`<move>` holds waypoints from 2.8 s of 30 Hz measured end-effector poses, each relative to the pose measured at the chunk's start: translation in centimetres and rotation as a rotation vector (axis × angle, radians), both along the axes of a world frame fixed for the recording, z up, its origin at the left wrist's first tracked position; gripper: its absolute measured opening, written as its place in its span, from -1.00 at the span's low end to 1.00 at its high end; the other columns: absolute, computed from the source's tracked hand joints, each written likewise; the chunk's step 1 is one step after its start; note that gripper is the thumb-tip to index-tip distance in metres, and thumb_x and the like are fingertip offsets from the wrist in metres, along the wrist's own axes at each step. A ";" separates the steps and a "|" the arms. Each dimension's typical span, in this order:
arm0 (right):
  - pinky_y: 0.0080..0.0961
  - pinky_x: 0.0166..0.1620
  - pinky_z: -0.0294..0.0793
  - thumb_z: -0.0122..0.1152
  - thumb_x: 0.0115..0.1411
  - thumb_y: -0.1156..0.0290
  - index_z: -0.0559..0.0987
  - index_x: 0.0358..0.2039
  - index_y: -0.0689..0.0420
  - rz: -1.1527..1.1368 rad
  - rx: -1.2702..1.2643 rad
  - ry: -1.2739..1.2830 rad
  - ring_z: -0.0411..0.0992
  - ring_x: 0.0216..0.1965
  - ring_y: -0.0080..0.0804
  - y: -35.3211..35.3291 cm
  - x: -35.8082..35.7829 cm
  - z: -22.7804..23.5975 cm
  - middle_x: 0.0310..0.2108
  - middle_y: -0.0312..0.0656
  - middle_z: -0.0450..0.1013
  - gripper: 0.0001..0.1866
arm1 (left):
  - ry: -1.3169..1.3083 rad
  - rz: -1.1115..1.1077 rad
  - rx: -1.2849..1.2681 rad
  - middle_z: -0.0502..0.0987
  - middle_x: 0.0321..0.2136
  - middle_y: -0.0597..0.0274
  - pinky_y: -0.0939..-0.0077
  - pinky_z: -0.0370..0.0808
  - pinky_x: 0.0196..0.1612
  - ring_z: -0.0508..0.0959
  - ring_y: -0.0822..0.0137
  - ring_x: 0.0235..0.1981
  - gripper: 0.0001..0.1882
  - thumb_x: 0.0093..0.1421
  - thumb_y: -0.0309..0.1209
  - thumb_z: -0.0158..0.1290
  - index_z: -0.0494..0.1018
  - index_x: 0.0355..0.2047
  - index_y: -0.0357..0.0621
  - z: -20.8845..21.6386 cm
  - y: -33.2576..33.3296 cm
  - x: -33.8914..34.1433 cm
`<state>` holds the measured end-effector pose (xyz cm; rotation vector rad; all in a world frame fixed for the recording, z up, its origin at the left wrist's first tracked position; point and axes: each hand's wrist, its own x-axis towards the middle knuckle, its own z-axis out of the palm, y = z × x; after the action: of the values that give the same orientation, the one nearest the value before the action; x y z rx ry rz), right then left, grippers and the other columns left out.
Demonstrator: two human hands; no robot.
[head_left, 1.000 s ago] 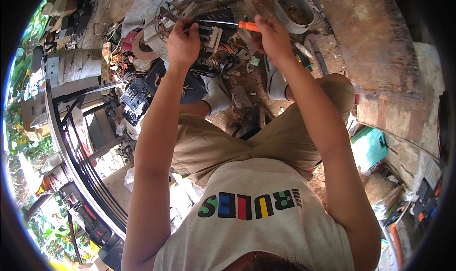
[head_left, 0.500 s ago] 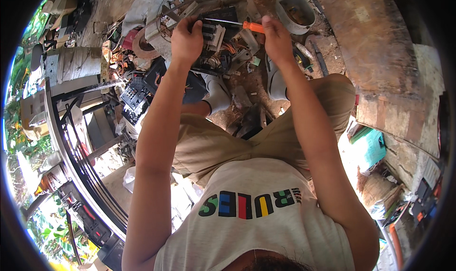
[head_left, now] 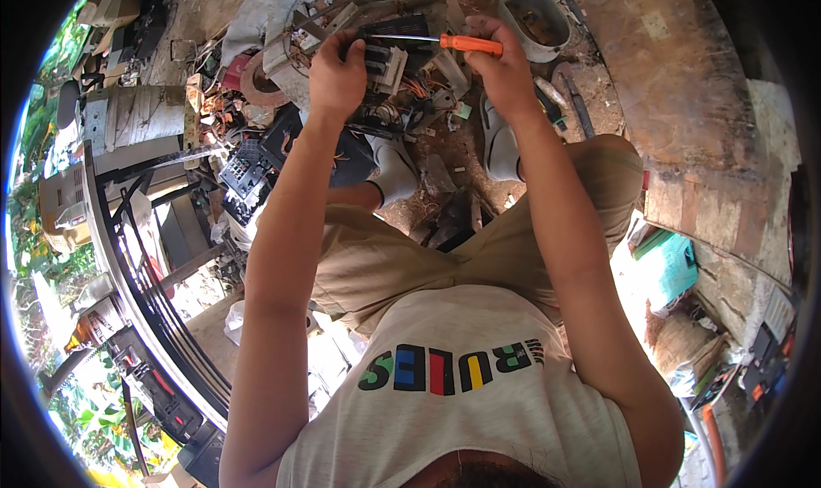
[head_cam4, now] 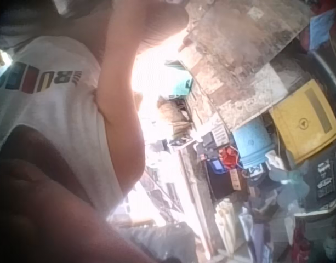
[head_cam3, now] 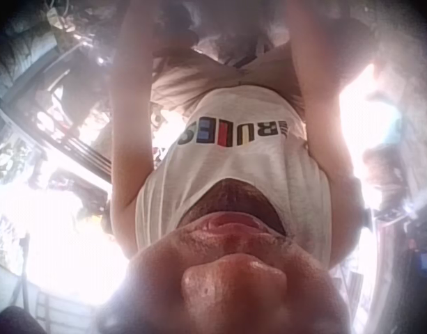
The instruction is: The person uses a screwdriver to remove screws from a computer power supply unit and separates the wires from the casing.
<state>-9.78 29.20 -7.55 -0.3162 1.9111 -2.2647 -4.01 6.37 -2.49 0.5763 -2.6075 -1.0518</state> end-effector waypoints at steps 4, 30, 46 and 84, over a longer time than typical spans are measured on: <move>-0.57 -0.31 0.51 0.22 0.32 0.13 0.53 0.06 0.09 0.115 0.090 -0.193 0.51 -0.28 -0.57 0.8 -0.3 0.6 -0.23 -0.26 0.52 -0.59 | 0.002 0.008 0.016 0.65 -0.27 -0.03 0.27 0.51 -0.08 0.64 0.04 -0.19 -0.68 0.28 -0.24 0.09 0.55 -0.11 -0.24 -0.3 -0.4 0.1; -0.22 -0.18 0.57 0.49 -0.08 0.01 0.48 0.09 0.06 0.251 0.815 0.419 0.59 -0.20 -0.05 -6.7 2.5 3.1 -0.28 -0.03 0.59 -0.26 | 0.044 0.041 0.232 0.65 -0.26 -0.02 0.33 0.50 -0.09 0.64 0.10 -0.19 -0.71 0.28 -0.28 0.09 0.56 -0.11 -0.23 -1.2 -0.8 0.1; -0.22 -0.18 0.56 0.48 -0.10 0.00 0.48 0.07 0.03 0.097 0.580 0.183 0.60 -0.27 -0.06 -4.3 1.3 -0.8 -0.30 -0.04 0.59 -0.27 | 0.064 0.004 -0.060 0.66 -0.30 0.09 0.34 0.51 -0.14 0.65 0.21 -0.30 -0.68 0.31 -0.20 0.09 0.57 -0.10 -0.17 0.2 -0.1 -0.1; -0.35 -0.12 0.52 0.36 0.19 0.15 0.65 -0.11 0.23 0.377 0.670 0.510 0.58 -0.24 -0.17 -2.9 -2.8 19.4 -0.24 0.01 0.60 -0.59 | 0.225 0.013 0.369 0.59 -0.02 0.08 0.37 0.51 0.08 0.62 0.21 -0.04 -0.54 0.24 -0.39 0.12 0.43 0.14 -0.25 -0.8 -1.2 12.8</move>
<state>-12.58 26.33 11.83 -1.1059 2.4366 -1.2839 8.74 5.19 -3.33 0.5159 -2.2278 -1.5122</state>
